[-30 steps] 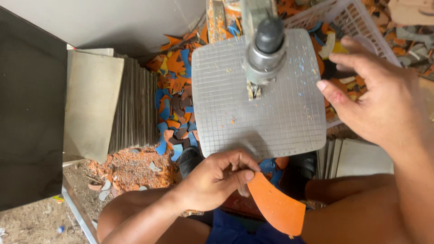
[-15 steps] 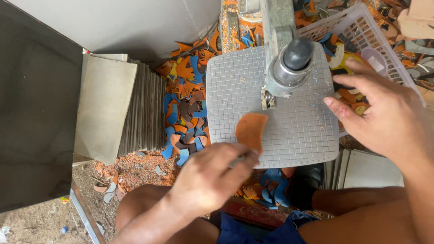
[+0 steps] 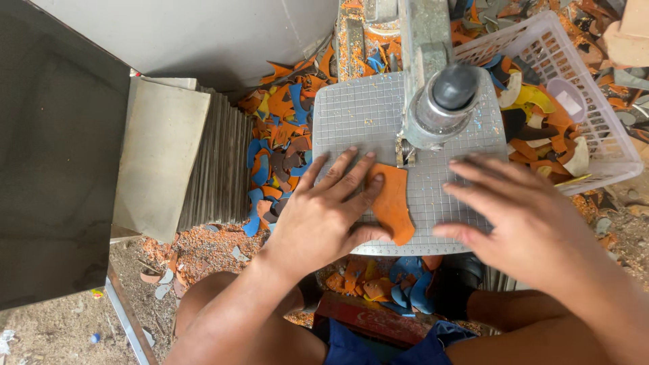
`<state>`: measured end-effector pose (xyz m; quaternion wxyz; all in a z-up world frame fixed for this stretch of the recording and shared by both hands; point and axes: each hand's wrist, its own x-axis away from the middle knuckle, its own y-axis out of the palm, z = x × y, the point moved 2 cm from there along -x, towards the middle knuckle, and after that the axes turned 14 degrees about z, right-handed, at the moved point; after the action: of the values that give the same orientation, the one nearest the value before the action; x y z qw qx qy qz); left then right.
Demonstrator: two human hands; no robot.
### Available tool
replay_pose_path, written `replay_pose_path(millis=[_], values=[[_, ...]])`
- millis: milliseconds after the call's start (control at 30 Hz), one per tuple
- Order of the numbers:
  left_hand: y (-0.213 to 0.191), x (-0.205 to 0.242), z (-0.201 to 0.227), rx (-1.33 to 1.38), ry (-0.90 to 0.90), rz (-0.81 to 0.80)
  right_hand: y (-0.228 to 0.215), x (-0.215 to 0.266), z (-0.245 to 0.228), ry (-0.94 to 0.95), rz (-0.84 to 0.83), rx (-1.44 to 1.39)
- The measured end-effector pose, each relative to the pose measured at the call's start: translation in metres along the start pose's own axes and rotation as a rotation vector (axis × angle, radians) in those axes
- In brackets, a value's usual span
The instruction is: The person uses a vertical cutting machine to trim small colored rubber pieces. They place each piece under the blade, press down to cut, then remove and set aside the trimmed piece. The process is repeated with blue, orange, and yellow pieces.
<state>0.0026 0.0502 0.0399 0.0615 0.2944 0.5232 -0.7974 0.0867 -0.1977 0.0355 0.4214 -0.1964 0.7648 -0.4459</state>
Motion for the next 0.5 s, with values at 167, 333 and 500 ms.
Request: replay_pose_path(millis=[167, 333, 500], values=[[0.014, 0.008, 0.009, -0.026, -0.071, 0.105, 0.012, 0.004, -0.004, -0.139, -0.049, -0.053], [0.025, 0.010, 0.017, -0.076, -0.086, 0.183, 0.012, -0.004, 0.004, -0.127, -0.087, -0.117], [0.032, 0.006, 0.019, -0.090, -0.094, 0.202, 0.009, -0.013, 0.012, -0.169, -0.118, -0.082]])
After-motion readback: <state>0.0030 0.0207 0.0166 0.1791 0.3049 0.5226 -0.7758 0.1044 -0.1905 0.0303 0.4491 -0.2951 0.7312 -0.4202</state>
